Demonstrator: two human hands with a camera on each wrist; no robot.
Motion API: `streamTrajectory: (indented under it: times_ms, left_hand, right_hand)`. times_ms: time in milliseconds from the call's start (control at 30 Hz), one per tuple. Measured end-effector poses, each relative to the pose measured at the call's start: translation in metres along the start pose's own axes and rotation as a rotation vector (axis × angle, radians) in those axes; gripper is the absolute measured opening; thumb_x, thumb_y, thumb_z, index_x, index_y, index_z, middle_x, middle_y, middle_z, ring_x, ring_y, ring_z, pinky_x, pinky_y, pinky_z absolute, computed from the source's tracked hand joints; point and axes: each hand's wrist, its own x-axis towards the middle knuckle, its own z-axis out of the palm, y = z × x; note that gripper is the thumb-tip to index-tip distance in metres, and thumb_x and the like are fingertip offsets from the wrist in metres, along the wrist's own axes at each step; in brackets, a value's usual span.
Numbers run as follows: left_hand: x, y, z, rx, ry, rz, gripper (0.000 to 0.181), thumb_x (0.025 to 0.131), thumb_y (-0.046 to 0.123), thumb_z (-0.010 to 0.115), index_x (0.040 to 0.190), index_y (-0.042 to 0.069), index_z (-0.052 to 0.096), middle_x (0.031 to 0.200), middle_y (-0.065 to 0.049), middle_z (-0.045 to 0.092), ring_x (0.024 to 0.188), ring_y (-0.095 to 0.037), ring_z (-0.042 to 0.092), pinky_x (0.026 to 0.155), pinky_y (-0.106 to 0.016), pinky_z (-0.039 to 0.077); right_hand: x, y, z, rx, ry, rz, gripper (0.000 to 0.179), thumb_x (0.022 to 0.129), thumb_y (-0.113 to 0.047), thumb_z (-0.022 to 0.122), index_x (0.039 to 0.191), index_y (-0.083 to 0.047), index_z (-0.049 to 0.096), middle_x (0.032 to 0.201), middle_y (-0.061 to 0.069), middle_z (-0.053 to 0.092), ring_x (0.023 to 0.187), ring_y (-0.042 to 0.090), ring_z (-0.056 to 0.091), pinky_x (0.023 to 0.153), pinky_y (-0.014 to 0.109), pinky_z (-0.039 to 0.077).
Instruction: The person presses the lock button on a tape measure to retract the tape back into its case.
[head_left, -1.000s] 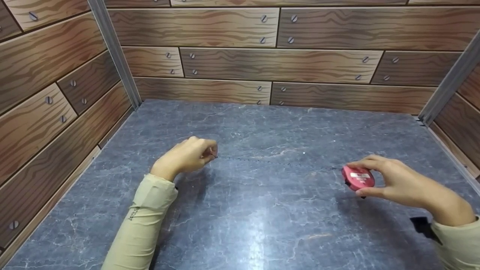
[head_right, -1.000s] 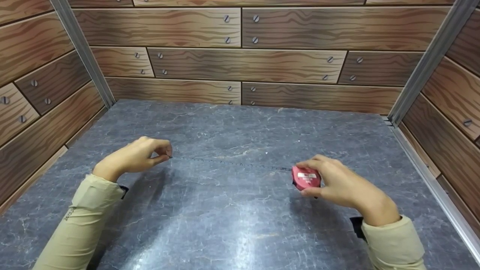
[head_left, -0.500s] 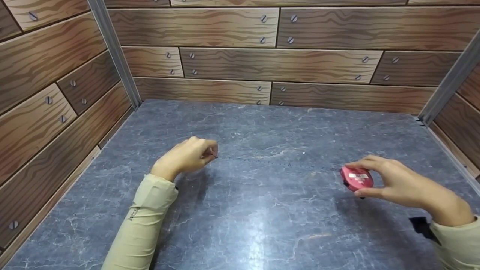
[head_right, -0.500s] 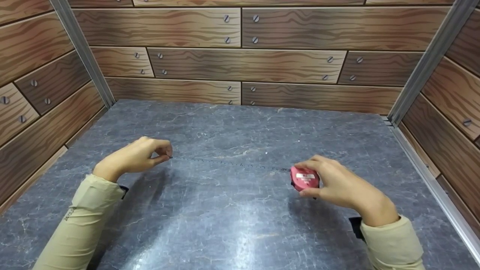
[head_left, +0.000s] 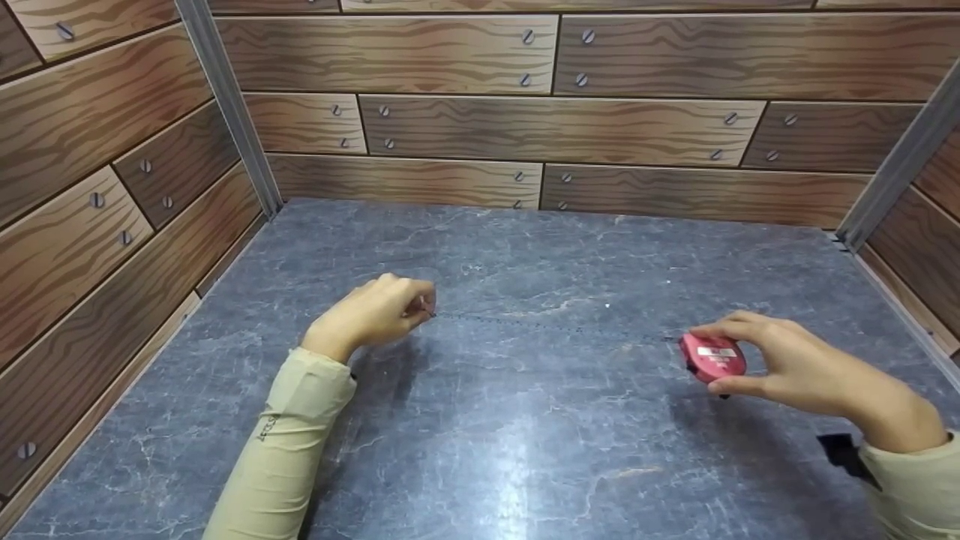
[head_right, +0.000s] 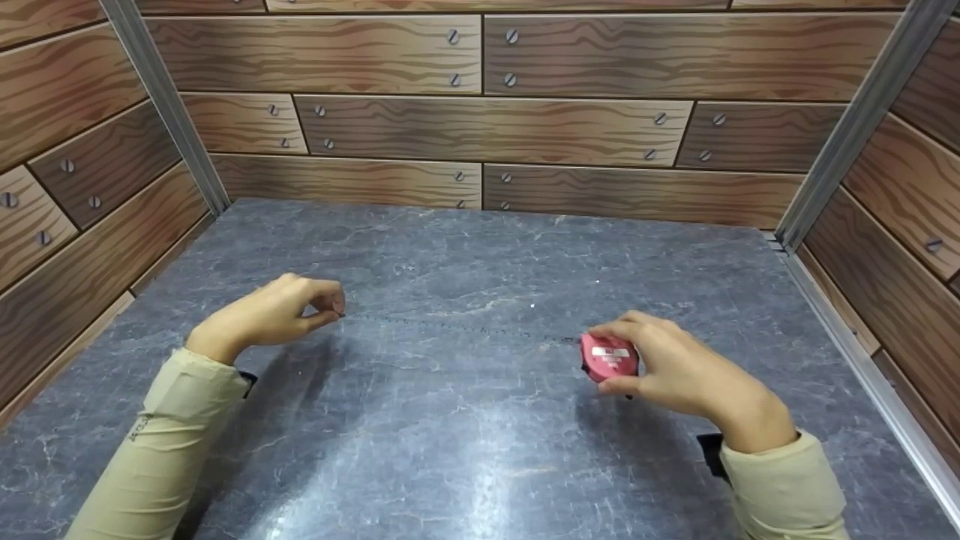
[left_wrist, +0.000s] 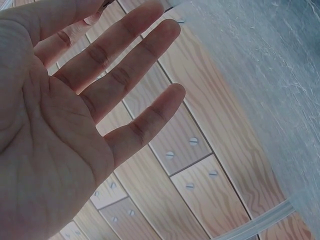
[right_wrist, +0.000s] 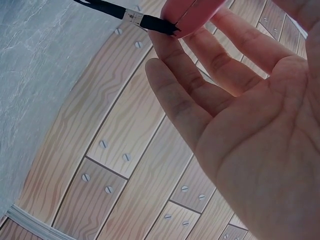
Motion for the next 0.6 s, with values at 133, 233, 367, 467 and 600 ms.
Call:
streamTrajectory:
  times_ms: [133, 233, 367, 467, 600]
  left_hand:
    - [0.0007, 0.0, 0.0002, -0.002, -0.002, -0.003, 0.006, 0.102, 0.011, 0.068, 0.102, 0.015, 0.072, 0.104, -0.007, 0.079, 0.093, -0.022, 0.074, 0.085, -0.045, 0.062]
    - [0.0009, -0.0006, 0.0007, -0.006, -0.005, -0.009, 0.008, 0.101, 0.01, 0.067, 0.101, 0.016, 0.072, 0.1, -0.005, 0.078, 0.086, -0.018, 0.069, 0.08, -0.043, 0.059]
    - [0.0002, -0.0008, -0.0002, -0.011, 0.002, -0.006, 0.008, 0.101, 0.009, 0.068, 0.101, 0.016, 0.072, 0.1, -0.004, 0.078, 0.085, -0.017, 0.069, 0.08, -0.043, 0.059]
    - [-0.0005, -0.0003, -0.0011, -0.018, 0.006, 0.0, 0.008, 0.101, 0.009, 0.068, 0.102, 0.015, 0.072, 0.103, -0.005, 0.079, 0.09, -0.019, 0.072, 0.083, -0.044, 0.061]
    - [-0.0012, 0.0002, -0.0017, -0.022, 0.0, -0.002, 0.007, 0.101, 0.009, 0.068, 0.103, 0.014, 0.072, 0.105, -0.006, 0.079, 0.094, -0.02, 0.074, 0.084, -0.045, 0.061]
  right_hand:
    - [-0.0007, 0.0001, 0.0002, -0.003, 0.007, -0.008, 0.065, 0.083, -0.034, 0.093, 0.139, -0.008, 0.071, 0.129, 0.007, 0.073, 0.118, 0.031, 0.07, 0.094, 0.051, 0.058]
    - [-0.0015, 0.0002, 0.0008, -0.005, 0.017, -0.02, 0.064, 0.084, -0.034, 0.093, 0.139, -0.009, 0.071, 0.128, 0.005, 0.074, 0.117, 0.029, 0.069, 0.094, 0.05, 0.058]
    - [-0.0016, 0.0, 0.0009, -0.007, 0.019, -0.023, 0.064, 0.084, -0.033, 0.093, 0.139, -0.009, 0.07, 0.129, 0.005, 0.074, 0.118, 0.03, 0.07, 0.094, 0.051, 0.058]
    - [-0.001, -0.0002, 0.0012, -0.006, 0.016, -0.018, 0.064, 0.083, -0.033, 0.093, 0.139, -0.009, 0.071, 0.128, 0.006, 0.074, 0.118, 0.03, 0.07, 0.094, 0.051, 0.059]
    - [-0.0003, -0.0004, 0.0015, 0.001, 0.011, -0.015, 0.065, 0.084, -0.034, 0.093, 0.139, -0.008, 0.07, 0.129, 0.008, 0.074, 0.119, 0.033, 0.07, 0.095, 0.054, 0.058]
